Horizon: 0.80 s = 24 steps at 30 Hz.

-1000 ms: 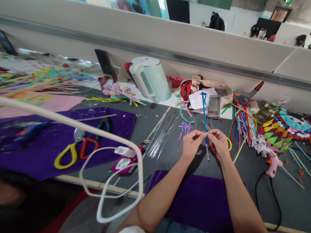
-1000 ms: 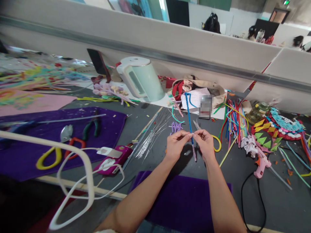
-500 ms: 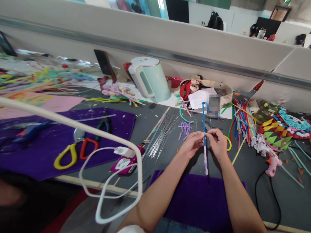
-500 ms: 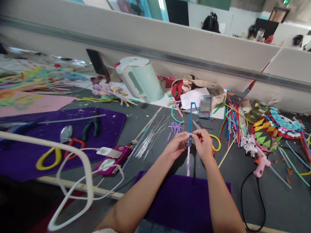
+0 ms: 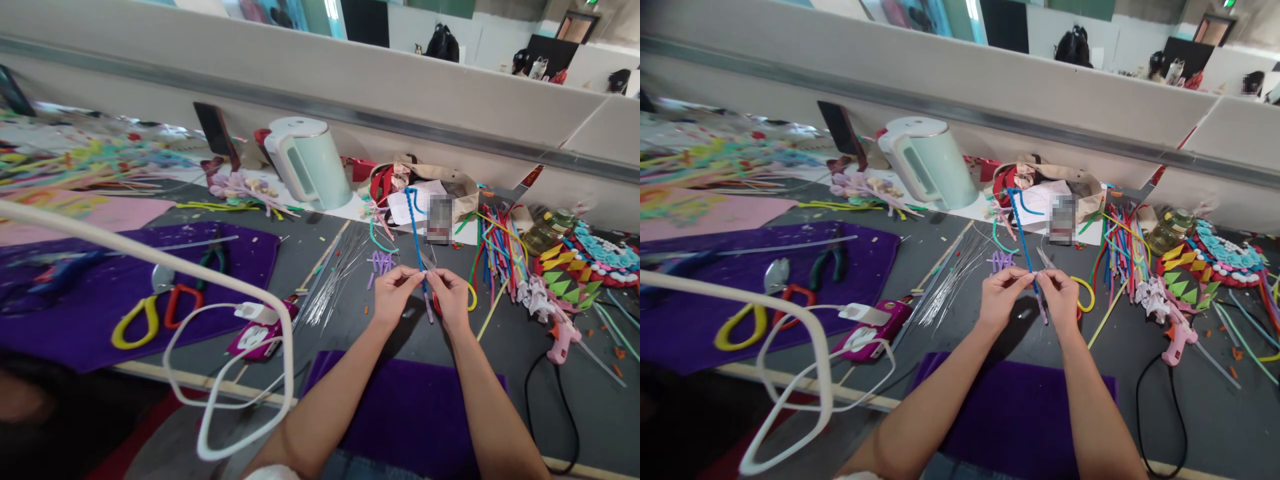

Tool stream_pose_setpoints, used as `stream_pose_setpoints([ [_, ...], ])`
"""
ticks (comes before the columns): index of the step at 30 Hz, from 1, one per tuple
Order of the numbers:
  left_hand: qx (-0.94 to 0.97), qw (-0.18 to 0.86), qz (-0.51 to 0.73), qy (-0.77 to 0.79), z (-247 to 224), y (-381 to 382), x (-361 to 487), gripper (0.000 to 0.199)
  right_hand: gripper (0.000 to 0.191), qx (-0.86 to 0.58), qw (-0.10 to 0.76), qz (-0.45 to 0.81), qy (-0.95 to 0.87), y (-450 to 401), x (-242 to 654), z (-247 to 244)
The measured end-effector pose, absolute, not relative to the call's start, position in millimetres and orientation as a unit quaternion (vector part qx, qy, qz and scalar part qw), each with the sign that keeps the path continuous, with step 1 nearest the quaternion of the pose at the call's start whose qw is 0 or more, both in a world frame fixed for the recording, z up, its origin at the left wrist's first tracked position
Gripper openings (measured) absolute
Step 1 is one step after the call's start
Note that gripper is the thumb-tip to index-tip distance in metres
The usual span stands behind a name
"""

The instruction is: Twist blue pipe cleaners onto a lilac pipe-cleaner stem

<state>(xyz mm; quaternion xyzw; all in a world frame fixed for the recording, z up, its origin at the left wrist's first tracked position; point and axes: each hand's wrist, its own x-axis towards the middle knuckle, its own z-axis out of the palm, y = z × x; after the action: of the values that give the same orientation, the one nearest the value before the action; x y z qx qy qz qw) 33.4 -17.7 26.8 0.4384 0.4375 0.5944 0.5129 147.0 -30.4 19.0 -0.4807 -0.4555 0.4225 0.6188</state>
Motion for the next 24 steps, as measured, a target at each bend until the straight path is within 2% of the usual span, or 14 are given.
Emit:
stream_pose_setpoints([
  [6,0.518,0.443,0.586,0.438,28.1,-22.4,33.4,0.011,0.02,-0.428,0.613,0.564,-0.35,-26.6,149.0,16.9],
  [12,0.512,0.439,0.586,0.448,28.5,-23.8,34.8,0.01,0.02,-0.409,0.598,0.622,-0.296,-26.8,149.4,20.3],
  [15,0.484,0.492,0.576,0.438,28.4,-22.8,35.3,0.012,0.018,-0.398,0.608,0.621,-0.294,-27.4,147.9,22.4],
  [20,0.345,0.674,0.529,0.384,26.4,-19.3,34.9,0.022,0.021,-0.362,0.597,0.64,-0.32,-29.2,145.2,23.7],
  [22,0.326,0.703,0.513,0.37,26.1,-18.3,34.5,0.024,0.021,-0.357,0.598,0.634,-0.337,-30.1,145.3,24.1],
  [24,0.338,0.688,0.523,0.372,26.4,-17.6,34.1,0.023,0.02,-0.362,0.608,0.613,-0.352,-30.7,146.0,25.0],
])
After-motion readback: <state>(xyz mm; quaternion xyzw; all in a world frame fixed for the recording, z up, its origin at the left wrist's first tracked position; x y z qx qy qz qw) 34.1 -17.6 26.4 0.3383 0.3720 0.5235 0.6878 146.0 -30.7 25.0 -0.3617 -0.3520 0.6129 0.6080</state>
